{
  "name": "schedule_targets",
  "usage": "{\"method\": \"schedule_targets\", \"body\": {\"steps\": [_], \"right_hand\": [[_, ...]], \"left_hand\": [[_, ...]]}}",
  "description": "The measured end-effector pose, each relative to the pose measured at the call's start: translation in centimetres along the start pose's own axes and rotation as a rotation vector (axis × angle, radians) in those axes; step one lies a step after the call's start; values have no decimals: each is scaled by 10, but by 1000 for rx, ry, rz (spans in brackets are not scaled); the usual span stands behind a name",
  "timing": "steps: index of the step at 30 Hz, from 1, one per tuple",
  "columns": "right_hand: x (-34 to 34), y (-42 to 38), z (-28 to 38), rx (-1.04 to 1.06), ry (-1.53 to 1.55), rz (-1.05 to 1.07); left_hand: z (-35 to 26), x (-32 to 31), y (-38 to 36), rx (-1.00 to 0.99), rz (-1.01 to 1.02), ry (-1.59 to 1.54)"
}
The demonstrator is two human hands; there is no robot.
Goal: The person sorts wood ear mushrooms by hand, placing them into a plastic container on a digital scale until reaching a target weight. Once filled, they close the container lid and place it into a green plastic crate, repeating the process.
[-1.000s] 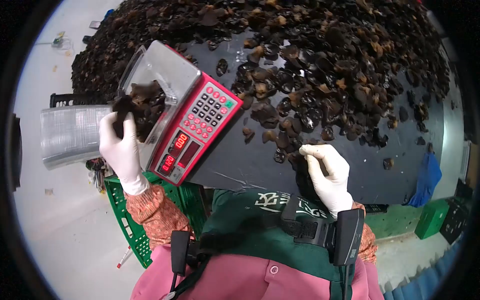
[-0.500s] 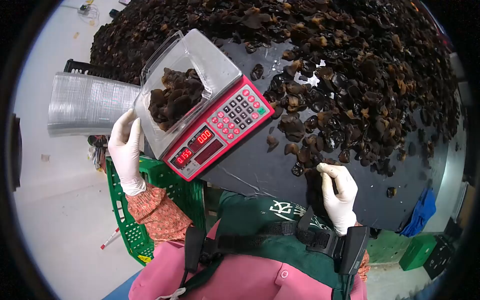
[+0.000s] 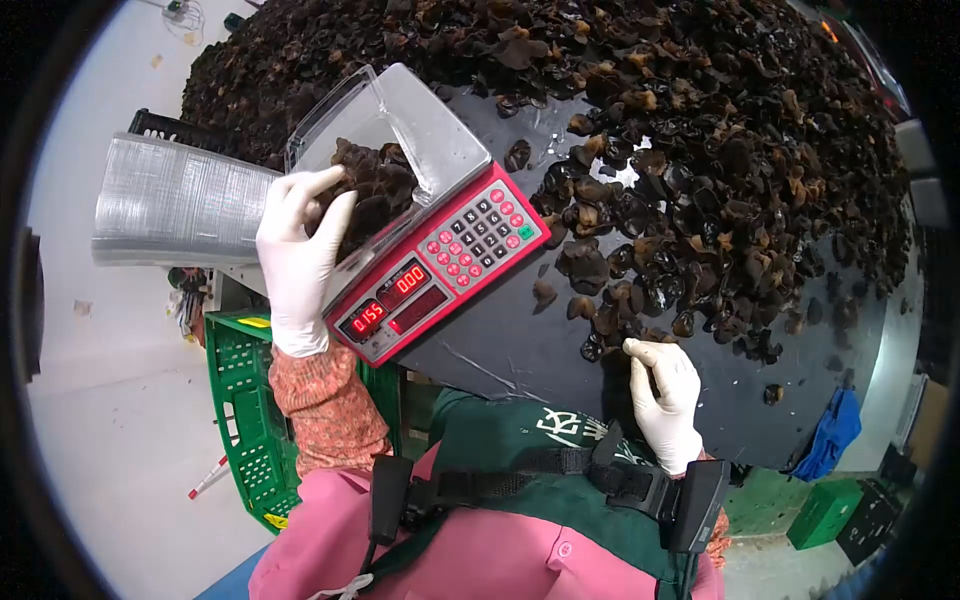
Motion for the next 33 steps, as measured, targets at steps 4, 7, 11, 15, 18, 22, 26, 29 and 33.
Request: {"method": "schedule_targets", "body": {"steps": [4,7,11,15,18,22,26,29,33], "right_hand": [[1,1,-1,9,-27,-3],[3,0,-5,1,-30,-19],[5,-3,-11,-14,-32,-19],[0,3,-10,-2,-31,-3],[-1,6,-8,24,-47,7],[2,6,-6,20,-44,-1],[6,6,-2,-14,31,5],[3,14,8,-34,209,17],[-9,33,38,-4,558,9]], "left_hand": [[-26,-28,17,-233,10,214],[-12,-31,24,-192,12,41],[28,-11,24,-49,21,-245],[39,7,17,120,31,-333],[50,10,16,190,26,-373],[52,8,13,208,33,-464],[6,36,1,125,-136,-412],[-46,42,-18,91,-94,-596],[-130,-16,-42,-366,185,-553]]}}
Point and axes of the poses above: each hand's wrist, its own y-axis towards the middle knuckle, its own x-axis out of the back of the hand, z = x × y, the point moved 7 cm from there along y, towards the middle knuckle, and after that the axes turned 6 degrees about y, right-handed, at the moved point
